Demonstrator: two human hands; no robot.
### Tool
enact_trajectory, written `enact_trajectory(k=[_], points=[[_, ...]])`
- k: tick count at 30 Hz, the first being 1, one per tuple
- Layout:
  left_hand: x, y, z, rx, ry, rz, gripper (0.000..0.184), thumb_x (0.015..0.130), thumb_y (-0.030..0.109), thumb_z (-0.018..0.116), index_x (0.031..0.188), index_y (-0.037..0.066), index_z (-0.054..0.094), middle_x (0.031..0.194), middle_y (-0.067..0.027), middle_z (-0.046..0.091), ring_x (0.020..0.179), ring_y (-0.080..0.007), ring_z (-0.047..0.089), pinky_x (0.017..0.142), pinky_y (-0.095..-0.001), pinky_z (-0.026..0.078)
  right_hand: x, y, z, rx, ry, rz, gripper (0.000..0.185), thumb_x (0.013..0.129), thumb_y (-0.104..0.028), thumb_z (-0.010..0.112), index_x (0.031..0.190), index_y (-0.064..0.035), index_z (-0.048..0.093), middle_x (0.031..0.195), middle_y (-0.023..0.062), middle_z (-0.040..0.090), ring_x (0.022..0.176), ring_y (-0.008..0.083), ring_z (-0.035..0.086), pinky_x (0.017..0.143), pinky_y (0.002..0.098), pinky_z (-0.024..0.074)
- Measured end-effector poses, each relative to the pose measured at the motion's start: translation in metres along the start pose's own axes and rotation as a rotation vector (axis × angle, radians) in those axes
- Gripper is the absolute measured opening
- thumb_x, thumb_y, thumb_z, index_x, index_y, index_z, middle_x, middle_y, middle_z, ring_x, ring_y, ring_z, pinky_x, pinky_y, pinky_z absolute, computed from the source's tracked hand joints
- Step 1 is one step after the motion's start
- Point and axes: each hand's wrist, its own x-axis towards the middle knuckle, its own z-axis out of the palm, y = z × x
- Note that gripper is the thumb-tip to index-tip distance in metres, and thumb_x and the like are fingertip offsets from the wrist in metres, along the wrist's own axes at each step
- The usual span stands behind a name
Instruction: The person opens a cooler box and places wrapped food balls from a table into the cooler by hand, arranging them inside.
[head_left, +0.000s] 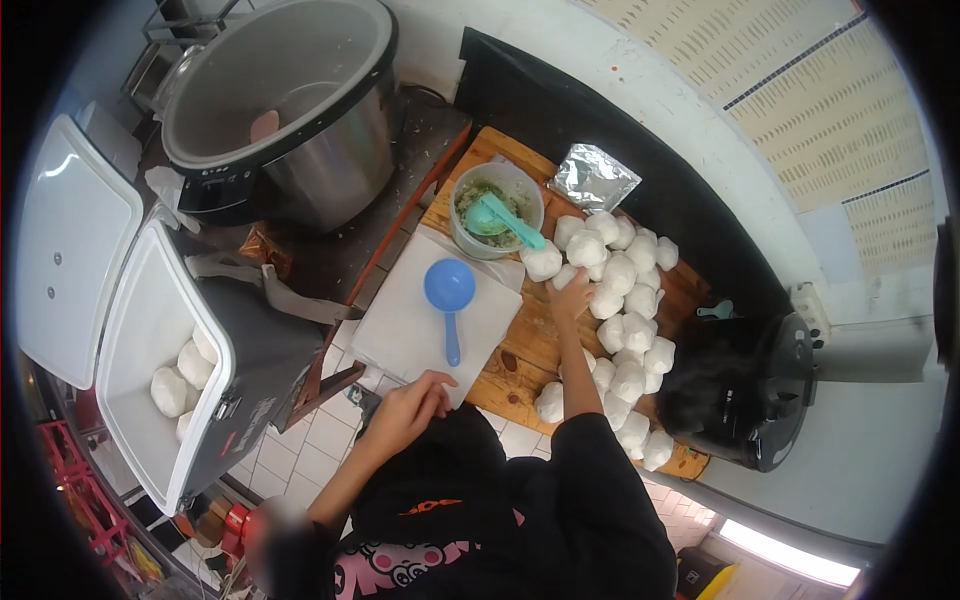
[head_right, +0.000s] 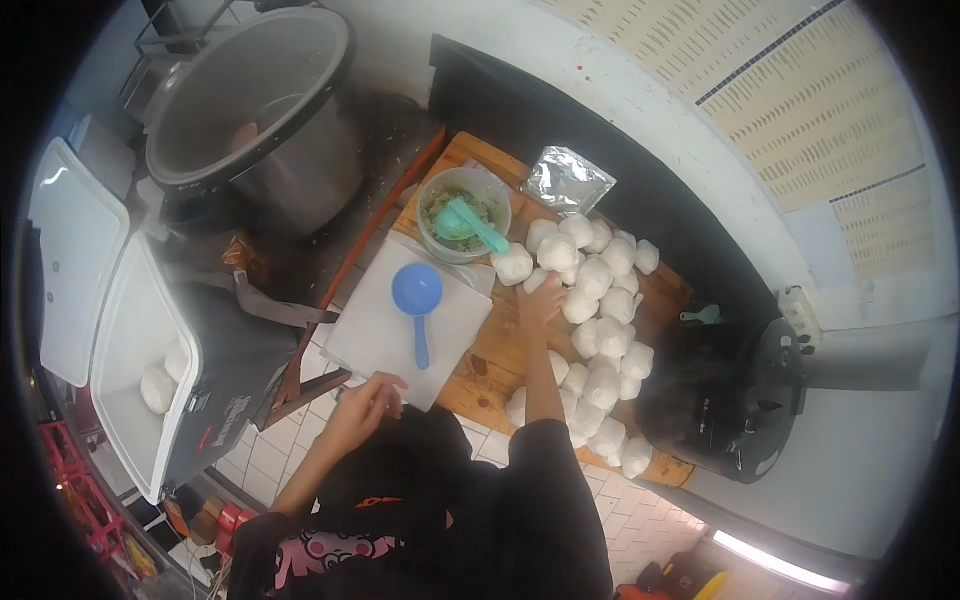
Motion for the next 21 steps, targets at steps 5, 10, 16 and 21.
enact_trajectory(k=[5, 10, 16, 21], points=[[0.049, -0.042, 0.046, -0.431, -0.165, -0.199, 0.02, 0.095, 0.013, 0.037, 0.106, 0.002, 0.049, 0.074, -0.0077, 0.059, 0.07, -0.0158, 0.06, 0.07, -0.0279, 0.05, 0.006, 0.039, -0.012, 0.262, -0.096, -0.29, 0.072, 0.064, -0.028, 0.075, 0.122, -0.0093, 0.036, 0.107, 0.0241, 0.047, 0.101, 0.0381, 0.047, 0.088, 0.0429, 0.0405], [0.093, -0.05, 0.103, -0.943, 0.001, -0.453, 0.042, 0.094, 0.036, 0.037, 0.121, 0.005, 0.045, 0.1, -0.0092, 0.059, 0.088, -0.017, 0.06, 0.077, -0.031, 0.05, -0.087, -0.008, -0.111, 0.577, -0.374, -0.534, 0.072, 0.062, -0.02, 0.077, 0.122, -0.0064, 0.041, 0.105, 0.0142, 0.051, 0.103, 0.0246, 0.049, 0.084, 0.0352, 0.0436], [0.103, -0.051, 0.072, -1.334, -0.019, -0.597, 0.057, 0.088, 0.056, 0.036, 0.125, 0.013, 0.043, 0.117, -0.007, 0.053, 0.107, -0.0222, 0.053, 0.086, -0.0425, 0.045, -0.115, -0.035, -0.166, 0.78, -0.661, -0.685, 0.058, 0.069, -0.006, 0.069, 0.122, -0.0069, 0.045, 0.11, 0.014, 0.048, 0.102, 0.0288, 0.051, 0.089, 0.0354, 0.0415], [0.094, -0.053, 0.062, -1.461, -0.083, -0.639, 0.052, 0.087, 0.055, 0.038, 0.121, 0.017, 0.048, 0.117, -0.0039, 0.054, 0.109, -0.0204, 0.051, 0.089, -0.0417, 0.042, -0.125, -0.048, -0.151, 0.709, -0.531, -0.896, 0.049, 0.068, 0.001, 0.067, 0.114, -0.0051, 0.052, 0.11, 0.0122, 0.048, 0.099, 0.0262, 0.052, 0.084, 0.0322, 0.0448]])
